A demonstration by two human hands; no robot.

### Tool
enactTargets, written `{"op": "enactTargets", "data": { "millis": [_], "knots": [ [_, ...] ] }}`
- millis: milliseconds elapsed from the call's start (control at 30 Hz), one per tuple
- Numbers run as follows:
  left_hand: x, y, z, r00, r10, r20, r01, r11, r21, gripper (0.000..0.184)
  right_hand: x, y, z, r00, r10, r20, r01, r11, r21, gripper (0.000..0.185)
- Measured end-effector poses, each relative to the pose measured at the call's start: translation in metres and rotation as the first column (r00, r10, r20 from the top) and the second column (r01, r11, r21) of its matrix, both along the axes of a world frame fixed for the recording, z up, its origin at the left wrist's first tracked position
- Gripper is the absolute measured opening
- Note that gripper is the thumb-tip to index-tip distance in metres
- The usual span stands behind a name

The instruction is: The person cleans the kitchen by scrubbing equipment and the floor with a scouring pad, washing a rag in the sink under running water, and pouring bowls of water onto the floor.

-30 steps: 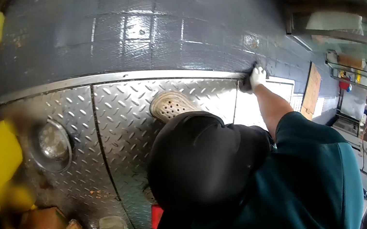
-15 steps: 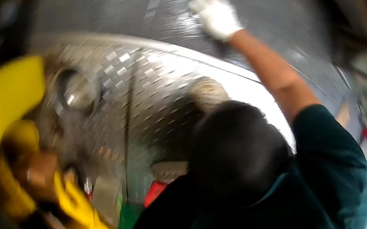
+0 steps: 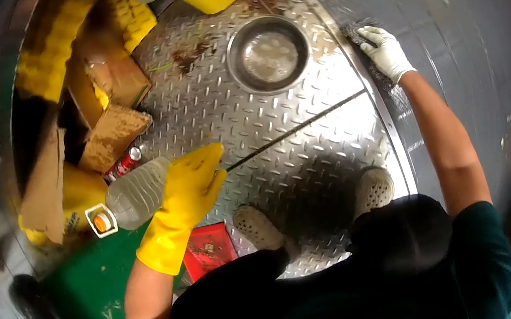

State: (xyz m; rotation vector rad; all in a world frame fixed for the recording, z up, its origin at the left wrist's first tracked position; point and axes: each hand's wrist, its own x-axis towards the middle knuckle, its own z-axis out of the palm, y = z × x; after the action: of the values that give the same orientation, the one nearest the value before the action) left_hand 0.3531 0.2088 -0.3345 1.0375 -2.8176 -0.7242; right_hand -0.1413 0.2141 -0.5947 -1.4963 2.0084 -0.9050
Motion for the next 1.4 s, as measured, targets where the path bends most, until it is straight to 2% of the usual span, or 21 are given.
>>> {"op": "enactTargets", "data": {
  "millis": [67,167,233,333,367,467,533,600,667,733,800,867,900,933,1000,1033,1100,1167,1233,1333,1400],
  "knots": [
    [0.012,0.002,-0.017,1.0,0.009,0.02,-0.01,1.0,0.023,0.043,0.059,-0.031,0.077,0.932,0.209,-0.296,-0.256,0.958,-0.131,0.035],
    [0.017,0.002,-0.04,0.995,0.088,0.052,-0.092,0.992,0.084,0.043,0.137,-0.066,0.137,0.762,0.533,-0.369,-0.613,0.777,-0.144,0.038],
    [0.015,0.001,-0.055,0.98,0.17,0.102,-0.182,0.975,0.128,0.046,0.178,-0.095,0.102,0.683,0.6,-0.416,-0.671,0.74,-0.035,0.03],
    [0.005,-0.015,-0.092,0.944,0.302,0.131,-0.317,0.941,0.117,0.052,0.226,-0.126,0.058,0.71,0.566,-0.418,-0.502,0.824,0.263,0.036],
    [0.001,-0.023,-0.111,0.932,0.339,0.131,-0.353,0.929,0.107,0.054,0.228,-0.126,0.049,0.565,0.664,-0.489,-0.547,0.746,0.38,0.034],
    [-0.019,-0.054,-0.188,0.779,0.627,0.009,-0.62,0.768,0.164,0.061,0.226,-0.111,0.035,0.458,0.745,-0.486,-0.69,0.642,0.334,0.042],
    [-0.05,-0.079,-0.213,0.379,0.922,0.075,-0.521,0.146,0.841,0.068,0.222,-0.108,0.03,0.427,0.847,-0.318,-0.79,0.52,0.325,0.059],
    [-0.067,-0.089,-0.241,0.25,0.961,0.119,-0.446,0.005,0.895,0.066,0.222,-0.104,0.054,0.573,0.817,0.071,-0.775,0.512,0.37,0.052],
    [-0.096,-0.091,-0.219,0.254,0.918,0.304,-0.609,-0.092,0.787,0.054,0.214,-0.106,0.091,0.703,0.578,0.415,-0.709,0.523,0.473,0.052],
    [-0.091,-0.091,-0.239,0.358,0.898,0.256,-0.472,-0.063,0.879,0.043,0.203,-0.099,0.115,0.649,0.198,0.735,-0.68,0.585,0.443,0.05],
    [-0.089,-0.095,-0.241,0.406,0.873,0.27,-0.478,-0.049,0.877,0.043,0.178,-0.099,0.145,0.484,0.024,0.875,-0.709,0.596,0.376,0.069],
    [-0.092,-0.097,-0.237,0.357,0.887,0.293,-0.536,-0.062,0.842,0.041,0.153,-0.095,0.198,0.616,-0.013,0.788,-0.544,0.717,0.437,0.071],
    [-0.094,-0.102,-0.212,0.418,0.825,0.381,-0.599,-0.066,0.798,0.047,0.14,-0.091,0.242,0.698,-0.034,0.715,-0.467,0.735,0.491,0.073],
    [-0.097,-0.103,-0.194,0.575,0.779,0.25,-0.683,0.29,0.67,0.058,0.12,-0.086,0.253,0.631,-0.026,0.776,-0.452,0.799,0.395,0.072],
    [-0.101,-0.106,-0.171,0.777,0.623,0.086,-0.628,0.762,0.157,0.076,0.082,-0.071,0.277,0.817,-0.027,0.576,-0.266,0.869,0.418,0.071],
    [-0.111,-0.112,-0.11,0.843,0.538,-0.032,-0.512,0.819,0.26,0.082,0.07,-0.055,0.294,0.862,-0.129,0.49,-0.115,0.891,0.438,0.064],
    [-0.132,-0.125,-0.008,0.917,0.194,-0.349,-0.227,0.972,-0.055,0.079,0.043,-0.021,0.311,0.847,-0.359,0.392,0.132,0.857,0.499,0.056],
    [-0.153,-0.14,0.103,0.902,-0.099,-0.419,-0.105,0.893,-0.438,0.066,0.009,0.007,0.301,0.818,-0.497,0.289,0.287,0.789,0.543,0.057],
    [-0.167,-0.162,0.198,0.923,-0.256,-0.287,-0.07,0.622,-0.78,0.059,-0.026,0.036,0.264,0.811,-0.575,0.106,0.445,0.724,0.527,0.058],
    [-0.177,-0.191,0.253,0.944,-0.282,-0.173,-0.065,0.354,-0.933,0.059,-0.068,0.09,0.195,0.795,-0.547,-0.262,0.606,0.694,0.389,0.056],
    [-0.176,-0.189,0.259,0.957,-0.27,-0.107,-0.025,0.291,-0.956,0.059,-0.09,0.144,0.115,0.658,-0.582,-0.477,0.714,0.684,0.15,0.045]
  ]
}}
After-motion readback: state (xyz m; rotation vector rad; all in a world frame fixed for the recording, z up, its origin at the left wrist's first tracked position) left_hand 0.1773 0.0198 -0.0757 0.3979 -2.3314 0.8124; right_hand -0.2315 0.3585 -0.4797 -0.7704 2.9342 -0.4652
